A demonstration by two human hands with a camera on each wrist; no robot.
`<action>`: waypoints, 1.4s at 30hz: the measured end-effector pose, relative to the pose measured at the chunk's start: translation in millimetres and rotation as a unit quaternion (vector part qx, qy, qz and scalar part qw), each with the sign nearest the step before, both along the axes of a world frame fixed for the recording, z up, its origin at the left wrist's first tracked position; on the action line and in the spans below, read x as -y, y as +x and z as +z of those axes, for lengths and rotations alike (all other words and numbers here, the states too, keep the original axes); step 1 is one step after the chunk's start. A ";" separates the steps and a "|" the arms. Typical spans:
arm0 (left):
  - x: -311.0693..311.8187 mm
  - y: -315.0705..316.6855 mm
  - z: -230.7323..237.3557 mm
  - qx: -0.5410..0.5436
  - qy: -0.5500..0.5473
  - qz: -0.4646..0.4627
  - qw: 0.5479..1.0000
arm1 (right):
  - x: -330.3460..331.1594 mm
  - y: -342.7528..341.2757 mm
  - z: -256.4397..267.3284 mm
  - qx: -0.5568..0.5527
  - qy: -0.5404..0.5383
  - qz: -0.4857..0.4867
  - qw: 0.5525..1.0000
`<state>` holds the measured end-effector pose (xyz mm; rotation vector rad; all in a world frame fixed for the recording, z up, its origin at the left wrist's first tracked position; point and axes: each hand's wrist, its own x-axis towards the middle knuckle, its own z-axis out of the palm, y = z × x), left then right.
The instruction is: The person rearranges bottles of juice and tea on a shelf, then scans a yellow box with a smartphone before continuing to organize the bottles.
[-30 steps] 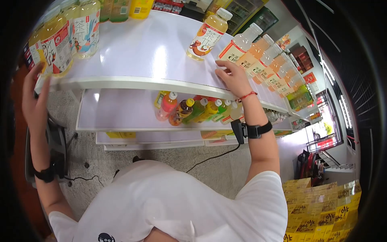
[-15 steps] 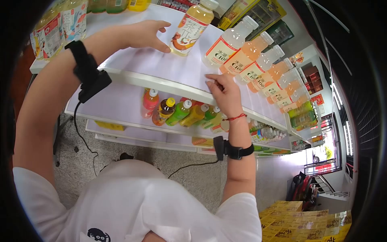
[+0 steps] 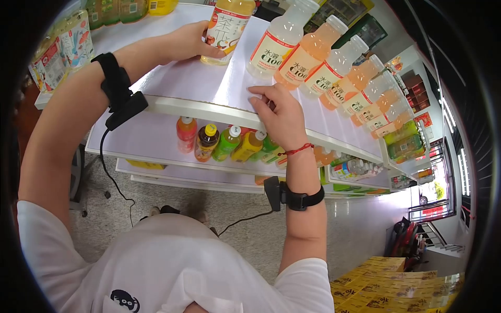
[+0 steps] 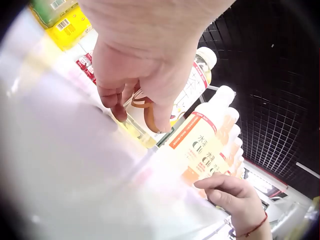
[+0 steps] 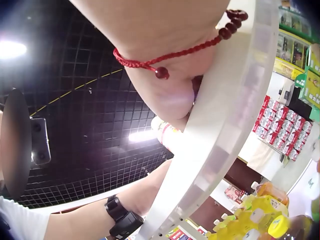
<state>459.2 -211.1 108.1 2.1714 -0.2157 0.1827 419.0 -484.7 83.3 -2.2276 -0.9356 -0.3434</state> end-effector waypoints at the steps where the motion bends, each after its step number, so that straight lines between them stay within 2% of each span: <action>1: 2.2 1.3 0.8 0.001 0.002 0.001 1.000 | 0.1 -0.1 0.8 0.001 -0.005 0.000 1.000; 6: 12.6 11.7 2.7 -0.016 0.074 0.022 0.997 | 0.1 -0.5 0.8 -0.021 -0.001 -0.004 1.000; 22: 22.0 23.6 0.8 -0.006 0.101 0.023 0.995 | -0.6 0.0 -0.2 0.002 -0.006 -0.006 1.000; 42: 27.9 9.4 7.7 0.001 0.115 0.039 0.993 | -2.8 -0.2 0.6 -0.005 -0.018 -0.020 1.000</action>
